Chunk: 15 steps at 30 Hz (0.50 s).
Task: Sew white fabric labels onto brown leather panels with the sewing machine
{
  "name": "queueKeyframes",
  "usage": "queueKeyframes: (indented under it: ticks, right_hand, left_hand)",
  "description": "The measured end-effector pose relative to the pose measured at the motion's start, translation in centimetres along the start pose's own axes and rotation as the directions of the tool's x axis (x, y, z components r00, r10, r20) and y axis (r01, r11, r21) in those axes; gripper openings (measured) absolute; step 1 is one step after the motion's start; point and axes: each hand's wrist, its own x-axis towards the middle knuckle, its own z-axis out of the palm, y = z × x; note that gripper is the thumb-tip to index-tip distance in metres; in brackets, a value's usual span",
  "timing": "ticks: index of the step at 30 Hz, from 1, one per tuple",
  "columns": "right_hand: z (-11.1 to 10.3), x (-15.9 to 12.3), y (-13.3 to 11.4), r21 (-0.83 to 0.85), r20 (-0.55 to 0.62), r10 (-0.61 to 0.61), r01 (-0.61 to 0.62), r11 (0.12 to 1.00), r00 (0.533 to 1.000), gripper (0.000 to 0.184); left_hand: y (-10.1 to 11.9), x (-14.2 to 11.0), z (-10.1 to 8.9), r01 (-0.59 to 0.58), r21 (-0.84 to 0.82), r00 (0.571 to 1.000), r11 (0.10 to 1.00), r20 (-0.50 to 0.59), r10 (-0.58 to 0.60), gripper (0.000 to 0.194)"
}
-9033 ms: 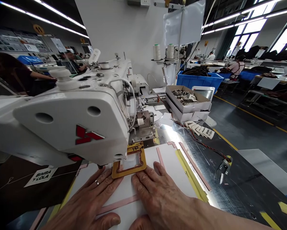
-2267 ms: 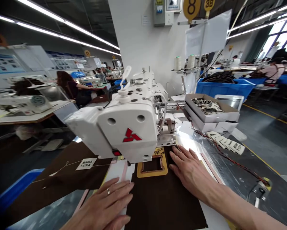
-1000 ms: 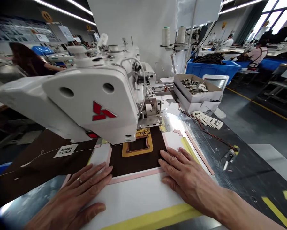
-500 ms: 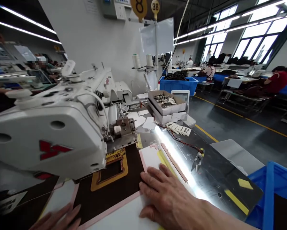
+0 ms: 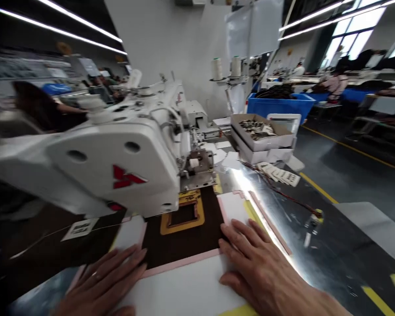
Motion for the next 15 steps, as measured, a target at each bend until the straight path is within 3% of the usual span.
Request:
queueKeyframes:
  ticks: [5, 15]
  right_hand:
    - [0.7, 0.3, 0.6, -0.168, -0.132, -0.184, 0.161, 0.973, 0.974, 0.044]
    - [1.4, 0.6, 1.1, -0.237, -0.124, -0.241, 0.207, 0.949, 0.962, 0.045]
  left_hand:
    - [1.1, 1.9, -2.9, 0.047, 0.048, 0.994, 0.998, 0.098, -0.051, 0.060]
    - [1.3, 1.8, -3.6, 0.069, 0.023, 0.993, 0.997, 0.094, -0.070, 0.052]
